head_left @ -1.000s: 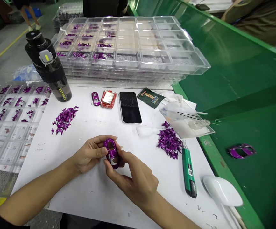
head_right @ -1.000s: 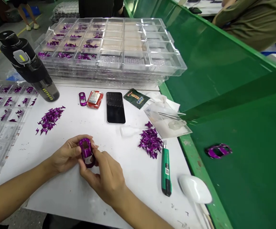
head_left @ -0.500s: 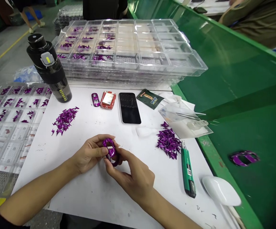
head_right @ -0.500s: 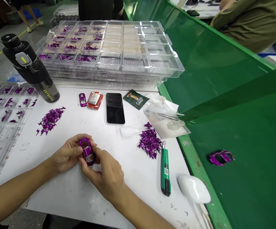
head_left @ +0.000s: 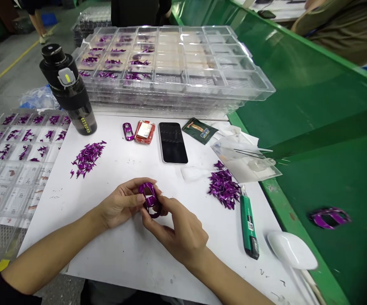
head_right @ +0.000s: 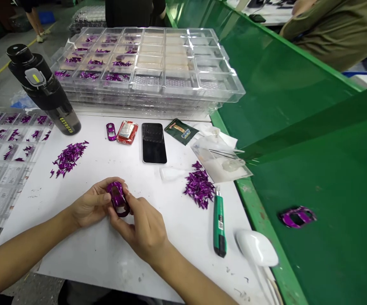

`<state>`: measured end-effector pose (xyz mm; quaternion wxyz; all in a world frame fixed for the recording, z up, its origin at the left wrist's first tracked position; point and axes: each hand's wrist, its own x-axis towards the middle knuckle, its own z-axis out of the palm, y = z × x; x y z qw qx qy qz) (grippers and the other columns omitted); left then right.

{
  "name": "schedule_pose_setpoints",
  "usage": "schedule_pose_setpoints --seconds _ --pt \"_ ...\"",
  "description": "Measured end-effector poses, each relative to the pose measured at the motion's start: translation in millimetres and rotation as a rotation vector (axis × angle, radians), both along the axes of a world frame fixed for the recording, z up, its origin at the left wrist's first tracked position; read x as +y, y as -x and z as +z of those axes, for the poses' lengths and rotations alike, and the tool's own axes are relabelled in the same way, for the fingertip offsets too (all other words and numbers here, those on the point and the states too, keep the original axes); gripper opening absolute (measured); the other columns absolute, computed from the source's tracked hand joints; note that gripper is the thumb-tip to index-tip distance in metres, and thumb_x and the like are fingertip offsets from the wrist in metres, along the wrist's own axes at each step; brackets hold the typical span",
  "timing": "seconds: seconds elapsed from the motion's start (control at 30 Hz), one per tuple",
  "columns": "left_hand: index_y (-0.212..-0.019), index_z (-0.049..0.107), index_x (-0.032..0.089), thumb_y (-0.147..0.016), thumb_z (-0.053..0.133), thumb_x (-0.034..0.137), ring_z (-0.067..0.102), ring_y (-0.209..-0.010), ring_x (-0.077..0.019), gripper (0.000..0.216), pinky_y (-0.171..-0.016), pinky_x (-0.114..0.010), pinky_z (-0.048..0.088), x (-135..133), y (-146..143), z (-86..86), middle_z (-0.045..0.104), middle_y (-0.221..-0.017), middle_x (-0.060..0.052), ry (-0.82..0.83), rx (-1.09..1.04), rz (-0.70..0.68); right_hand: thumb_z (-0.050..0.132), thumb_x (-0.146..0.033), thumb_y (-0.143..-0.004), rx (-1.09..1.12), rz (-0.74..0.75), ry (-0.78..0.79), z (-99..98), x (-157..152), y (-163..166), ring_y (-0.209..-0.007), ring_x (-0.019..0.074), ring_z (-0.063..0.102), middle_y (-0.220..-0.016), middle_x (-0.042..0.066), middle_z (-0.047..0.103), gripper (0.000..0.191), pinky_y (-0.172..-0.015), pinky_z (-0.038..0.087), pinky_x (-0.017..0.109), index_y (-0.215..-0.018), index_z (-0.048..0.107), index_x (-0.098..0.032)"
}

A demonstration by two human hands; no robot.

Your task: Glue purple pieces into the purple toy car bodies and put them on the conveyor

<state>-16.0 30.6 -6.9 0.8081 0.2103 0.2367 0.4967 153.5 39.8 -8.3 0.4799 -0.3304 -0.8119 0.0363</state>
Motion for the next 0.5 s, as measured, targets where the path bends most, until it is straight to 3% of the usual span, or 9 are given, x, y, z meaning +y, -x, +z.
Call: schedule_pose_setpoints --seconds 0.1,0.2,0.3,0.37,0.43,0.5 --pt "-0.117 0.073 0.026 -0.083 0.079 0.023 0.068 -0.1 -0.0171 0.034 -0.095 -0.032 0.053 -1 -1 1.8 0.072 -0.114 -0.004 -0.017 0.009 -0.007 0.073 -0.02 -0.086 0.035 0.008 0.035 -1.1 1 1 -0.055 0.0109 0.06 -0.073 -0.001 0.066 0.038 -0.051 0.053 0.023 -0.12 0.056 -0.017" --pt "-0.133 0.063 0.028 -0.08 0.082 0.037 0.066 -0.102 -0.0196 0.057 -0.098 -0.035 0.05 -5 -2 3.7 0.065 -0.134 -0.009 -0.071 0.063 -0.027 0.069 -0.021 -0.088 0.004 0.049 0.084 9.3 2 -2 -0.057 0.0121 0.062 -0.071 -0.002 0.066 0.028 -0.051 0.053 0.024 -0.113 0.056 -0.018" --pt "-0.142 0.055 0.027 -0.091 0.065 0.053 0.061 -0.114 -0.025 0.058 -0.1 -0.039 0.049 -9 -4 2.7 0.059 -0.142 -0.013 -0.109 0.208 -0.033 0.07 -0.02 -0.087 -0.125 0.02 0.1 26.1 6 -28 -0.067 0.0142 0.068 -0.081 0.001 0.071 0.03 -0.059 0.057 0.025 -0.114 0.056 -0.02" --pt "-0.137 0.06 0.025 -0.094 0.061 0.052 0.056 -0.123 -0.0289 0.051 -0.099 -0.041 0.05 -9 -6 1.3 0.059 -0.139 -0.014 -0.168 0.316 -0.038 0.07 -0.023 -0.087 -0.186 -0.065 0.077 33.3 13 -69 -0.072 0.0156 0.071 -0.088 0.002 0.074 0.029 -0.063 0.059 0.025 -0.114 0.059 -0.022" --pt "-0.131 0.064 0.025 -0.095 0.061 0.046 0.056 -0.122 -0.0294 0.042 -0.097 -0.042 0.052 -10 -10 0.8 0.061 -0.135 -0.013 -0.204 0.446 -0.038 0.069 -0.025 -0.087 -0.231 -0.223 0.084 35.0 24 -130 -0.07 0.0178 0.072 -0.087 0.002 0.075 0.021 -0.061 0.057 0.027 -0.108 0.065 -0.025" --pt "-0.127 0.066 0.026 -0.098 0.058 0.041 0.058 -0.119 -0.0287 0.034 -0.094 -0.042 0.053 -13 -14 1.3 0.063 -0.129 -0.012 -0.245 0.582 -0.04 0.071 -0.038 -0.085 -0.303 -0.509 0.194 33.5 40 -204 -0.069 0.0222 0.071 -0.082 0.006 0.075 0.019 -0.057 0.054 0.032 -0.097 0.071 -0.023"
